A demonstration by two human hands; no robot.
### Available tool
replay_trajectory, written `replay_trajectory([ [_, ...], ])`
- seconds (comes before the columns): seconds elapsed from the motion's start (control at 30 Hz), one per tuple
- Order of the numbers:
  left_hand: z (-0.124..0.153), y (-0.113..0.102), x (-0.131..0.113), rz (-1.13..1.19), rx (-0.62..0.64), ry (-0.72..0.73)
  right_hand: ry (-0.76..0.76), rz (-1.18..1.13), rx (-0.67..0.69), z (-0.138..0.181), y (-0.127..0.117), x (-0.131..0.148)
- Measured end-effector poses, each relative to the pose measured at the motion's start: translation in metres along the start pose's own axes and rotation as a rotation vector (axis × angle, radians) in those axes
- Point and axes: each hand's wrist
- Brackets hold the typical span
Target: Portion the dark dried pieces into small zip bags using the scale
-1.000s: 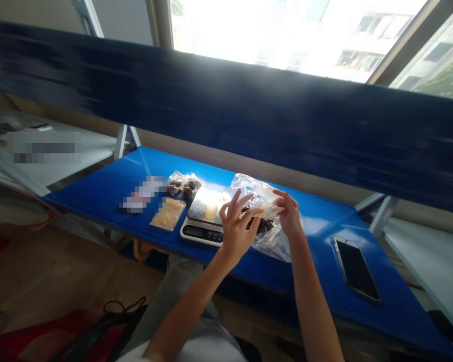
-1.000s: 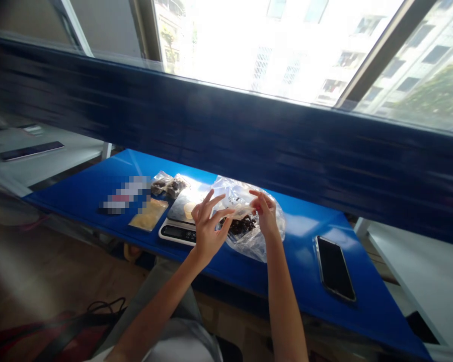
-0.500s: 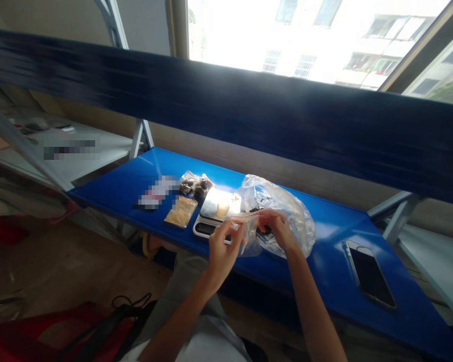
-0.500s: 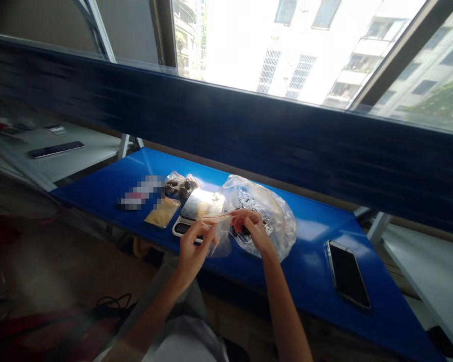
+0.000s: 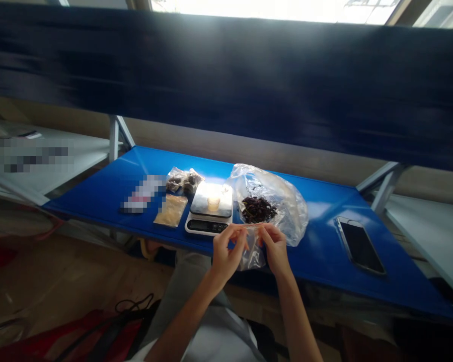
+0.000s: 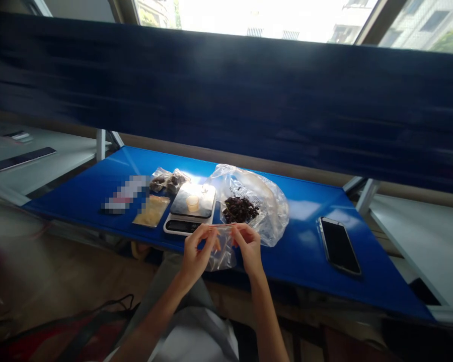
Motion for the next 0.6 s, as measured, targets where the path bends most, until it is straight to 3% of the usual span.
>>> replay_trajectory([
  [0.17,0.003,0.004,0.004,0.047,0.007,0.009,0.023,-0.028,-0.026,0.005,-0.003,-0.005],
  [0.6,-0.008,-0.024,0.007,-0.210,-0.026,0.138,-0.011,-0.033,0.107,0.009,0.000,0.002],
])
Point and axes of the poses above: each hand's wrist, its own z-axis away from the middle knuckle, its own y-axis out of the palm, x = y × z, and after that the axes turned 10 degrees about -y, right-handed
